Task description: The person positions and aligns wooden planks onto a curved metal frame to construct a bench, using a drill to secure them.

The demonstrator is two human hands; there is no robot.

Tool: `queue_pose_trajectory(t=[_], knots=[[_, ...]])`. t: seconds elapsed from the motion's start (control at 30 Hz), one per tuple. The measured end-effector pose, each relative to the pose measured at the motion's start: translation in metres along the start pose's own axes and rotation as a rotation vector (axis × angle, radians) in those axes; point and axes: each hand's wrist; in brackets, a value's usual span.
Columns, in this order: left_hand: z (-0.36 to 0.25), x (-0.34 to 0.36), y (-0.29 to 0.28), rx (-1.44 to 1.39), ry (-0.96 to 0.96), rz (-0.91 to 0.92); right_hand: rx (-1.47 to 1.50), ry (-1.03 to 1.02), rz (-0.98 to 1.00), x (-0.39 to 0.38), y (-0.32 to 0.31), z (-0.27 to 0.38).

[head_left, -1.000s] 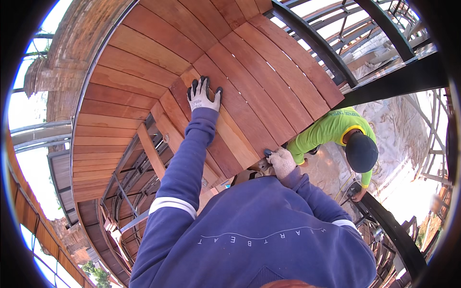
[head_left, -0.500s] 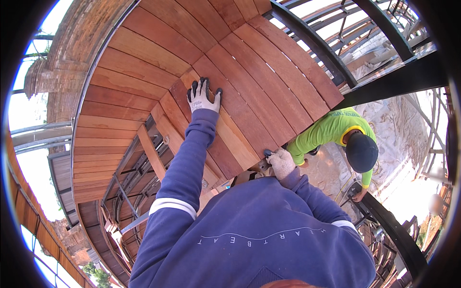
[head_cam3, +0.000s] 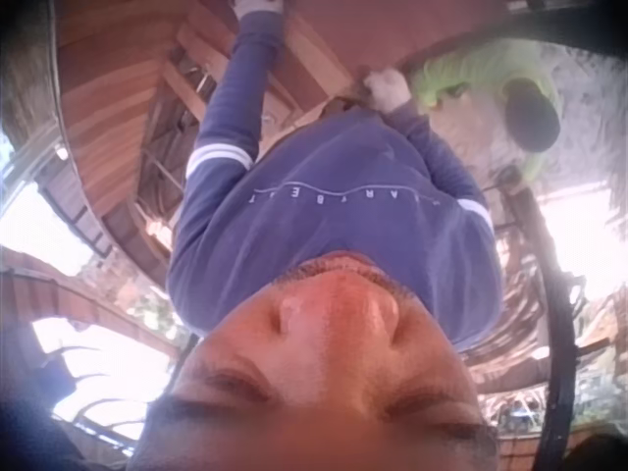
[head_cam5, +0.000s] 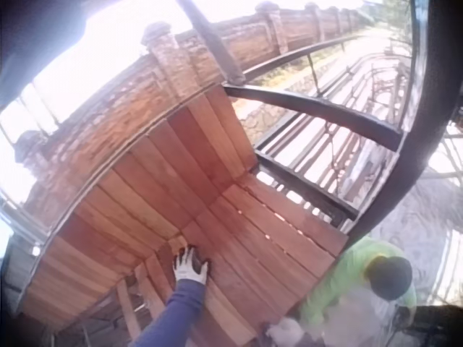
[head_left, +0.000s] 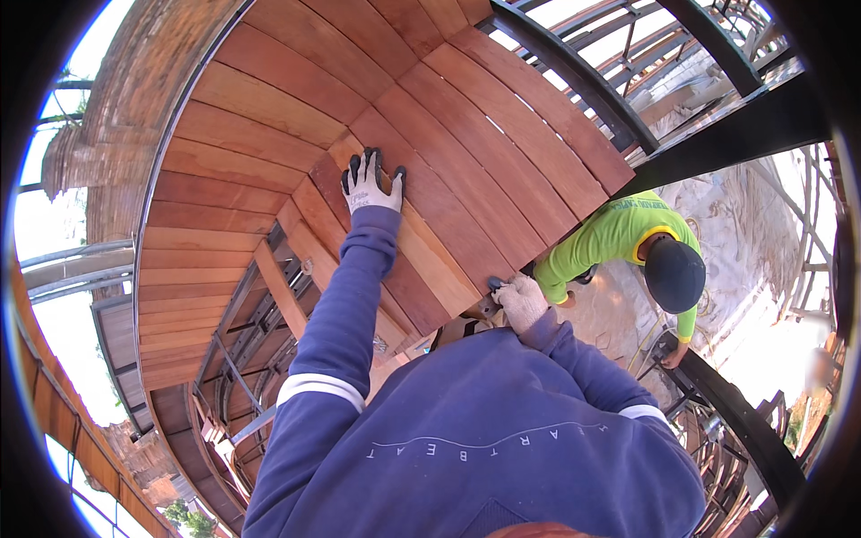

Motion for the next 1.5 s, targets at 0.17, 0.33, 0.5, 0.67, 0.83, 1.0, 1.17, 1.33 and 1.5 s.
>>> queue_pose_trajectory(t=[0.17, 0.33, 0.5, 0.67, 0.83, 1.0, 1.17, 1.33, 1.5], knots=[[0.003, 0.000, 0.001, -0.007, 0.014, 0.009, -0.137, 0.029, -0.057, -0.010, 0.001, 0.021], [0.005, 0.001, 0.003, 0.008, 0.018, -0.017, -0.093, 0.113, -0.001, -0.007, -0.001, 0.014], [0.004, 0.002, 0.002, -0.005, 0.026, -0.019, -0.088, 0.132, 0.016, -0.006, 0.000, 0.013], [0.006, 0.002, 0.002, -0.037, 0.021, -0.010, 0.058, 0.152, 0.049, -0.012, 0.001, 0.034], [0.002, 0.003, 0.000, -0.036, 0.021, -0.006, 0.022, 0.161, 0.018, -0.011, 0.002, 0.034], [0.004, 0.002, 0.001, -0.030, 0.015, 0.004, -0.003, 0.140, 0.012, -0.009, 0.002, 0.028], [0.006, -0.001, 0.002, -0.008, 0.022, -0.016, -0.155, 0.066, -0.028, -0.010, 0.001, 0.024], [0.002, 0.003, -0.001, -0.107, -0.025, -0.031, 0.066, 0.009, 0.131, -0.001, -0.006, -0.008], [0.018, -0.005, -0.012, -0.442, -0.053, -0.020, -0.110, 0.160, 0.300, -0.007, 0.001, 0.008]])
Point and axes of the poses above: each hand's wrist, its own x-axis towards the middle knuckle, its own y-axis out of the palm, z = x × y, and after that the axes turned 6 degrees about -x, right-handed
